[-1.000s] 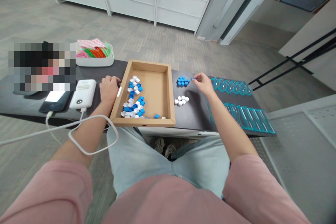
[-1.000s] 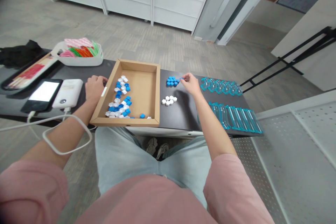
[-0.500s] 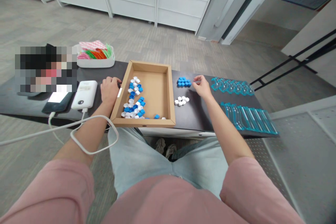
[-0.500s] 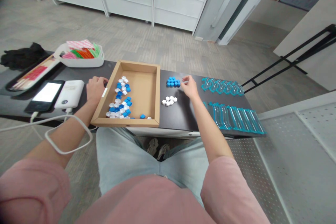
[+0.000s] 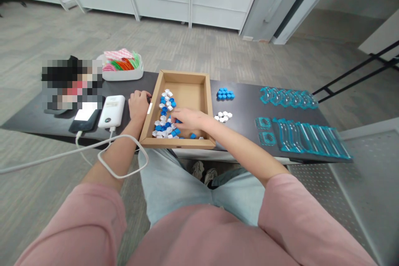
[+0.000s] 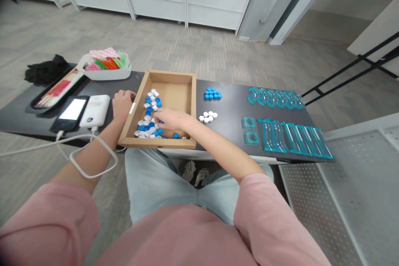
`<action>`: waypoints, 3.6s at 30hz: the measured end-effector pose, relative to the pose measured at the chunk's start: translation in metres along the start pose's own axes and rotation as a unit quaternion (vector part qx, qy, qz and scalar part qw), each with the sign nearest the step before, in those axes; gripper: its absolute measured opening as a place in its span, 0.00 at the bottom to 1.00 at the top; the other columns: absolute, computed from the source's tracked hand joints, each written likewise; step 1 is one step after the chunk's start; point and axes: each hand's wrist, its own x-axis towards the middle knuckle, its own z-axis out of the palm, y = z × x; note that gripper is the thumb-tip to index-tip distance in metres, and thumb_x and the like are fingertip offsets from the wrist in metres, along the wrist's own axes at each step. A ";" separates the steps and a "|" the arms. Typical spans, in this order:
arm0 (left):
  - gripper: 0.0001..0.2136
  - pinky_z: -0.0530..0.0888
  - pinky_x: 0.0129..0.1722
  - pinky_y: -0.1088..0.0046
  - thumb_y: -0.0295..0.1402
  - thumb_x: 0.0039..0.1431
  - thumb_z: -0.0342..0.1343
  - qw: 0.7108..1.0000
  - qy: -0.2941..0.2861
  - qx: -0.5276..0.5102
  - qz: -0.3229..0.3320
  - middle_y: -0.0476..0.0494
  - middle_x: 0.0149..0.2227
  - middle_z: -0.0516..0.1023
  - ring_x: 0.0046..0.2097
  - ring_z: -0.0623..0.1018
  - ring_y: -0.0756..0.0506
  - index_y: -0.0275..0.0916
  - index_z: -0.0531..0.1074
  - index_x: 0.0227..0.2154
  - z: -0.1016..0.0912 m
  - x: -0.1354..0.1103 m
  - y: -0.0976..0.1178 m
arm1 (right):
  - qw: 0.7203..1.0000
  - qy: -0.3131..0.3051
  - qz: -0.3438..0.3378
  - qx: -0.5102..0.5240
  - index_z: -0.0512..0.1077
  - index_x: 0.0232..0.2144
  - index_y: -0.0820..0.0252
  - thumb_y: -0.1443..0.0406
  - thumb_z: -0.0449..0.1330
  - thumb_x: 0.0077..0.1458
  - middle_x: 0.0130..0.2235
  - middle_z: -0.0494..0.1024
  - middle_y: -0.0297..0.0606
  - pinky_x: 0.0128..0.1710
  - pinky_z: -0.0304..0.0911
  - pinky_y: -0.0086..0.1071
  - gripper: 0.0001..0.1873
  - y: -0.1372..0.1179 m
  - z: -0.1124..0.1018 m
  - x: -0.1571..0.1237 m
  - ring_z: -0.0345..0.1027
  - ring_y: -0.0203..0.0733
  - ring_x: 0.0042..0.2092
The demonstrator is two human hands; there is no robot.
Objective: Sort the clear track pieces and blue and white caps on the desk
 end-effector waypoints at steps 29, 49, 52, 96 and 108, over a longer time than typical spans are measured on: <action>0.19 0.73 0.63 0.50 0.31 0.74 0.50 1.000 0.004 -0.015 0.002 0.22 0.62 0.78 0.65 0.74 0.25 0.39 0.82 0.59 0.001 0.000 -0.001 | 0.781 0.428 0.424 0.164 0.70 0.30 0.52 0.57 0.73 0.59 0.30 0.79 0.32 0.50 0.78 0.42 0.16 0.220 -0.089 -0.148 0.76 0.43 0.35; 0.18 0.72 0.61 0.51 0.32 0.73 0.51 1.000 0.008 -0.015 0.001 0.24 0.60 0.79 0.64 0.74 0.25 0.42 0.83 0.57 -0.002 -0.002 0.001 | 0.816 0.376 0.410 0.160 0.74 0.31 0.54 0.60 0.71 0.60 0.34 0.83 0.35 0.57 0.76 0.45 0.10 0.215 -0.085 -0.129 0.77 0.46 0.40; 0.18 0.72 0.62 0.51 0.32 0.74 0.50 1.000 0.005 -0.016 0.001 0.24 0.61 0.79 0.64 0.74 0.25 0.41 0.82 0.57 -0.001 -0.002 0.000 | 0.821 0.385 0.399 0.133 0.74 0.32 0.54 0.58 0.71 0.61 0.36 0.83 0.37 0.58 0.74 0.44 0.11 0.205 -0.091 -0.124 0.77 0.47 0.43; 0.18 0.73 0.65 0.47 0.29 0.73 0.50 0.999 0.019 -0.027 -0.001 0.23 0.61 0.78 0.65 0.74 0.24 0.40 0.82 0.56 0.003 0.001 -0.001 | 0.904 0.332 0.269 0.019 0.79 0.54 0.54 0.40 0.69 0.70 0.55 0.87 0.51 0.57 0.71 0.50 0.28 0.086 0.003 -0.185 0.76 0.58 0.57; 0.17 0.73 0.65 0.46 0.30 0.74 0.49 1.000 0.016 -0.020 -0.004 0.23 0.62 0.79 0.65 0.75 0.24 0.41 0.82 0.56 0.003 0.002 -0.001 | 0.946 0.202 0.252 -0.025 0.82 0.59 0.41 0.49 0.63 0.69 0.63 0.84 0.47 0.64 0.67 0.63 0.21 0.060 0.010 -0.171 0.73 0.69 0.65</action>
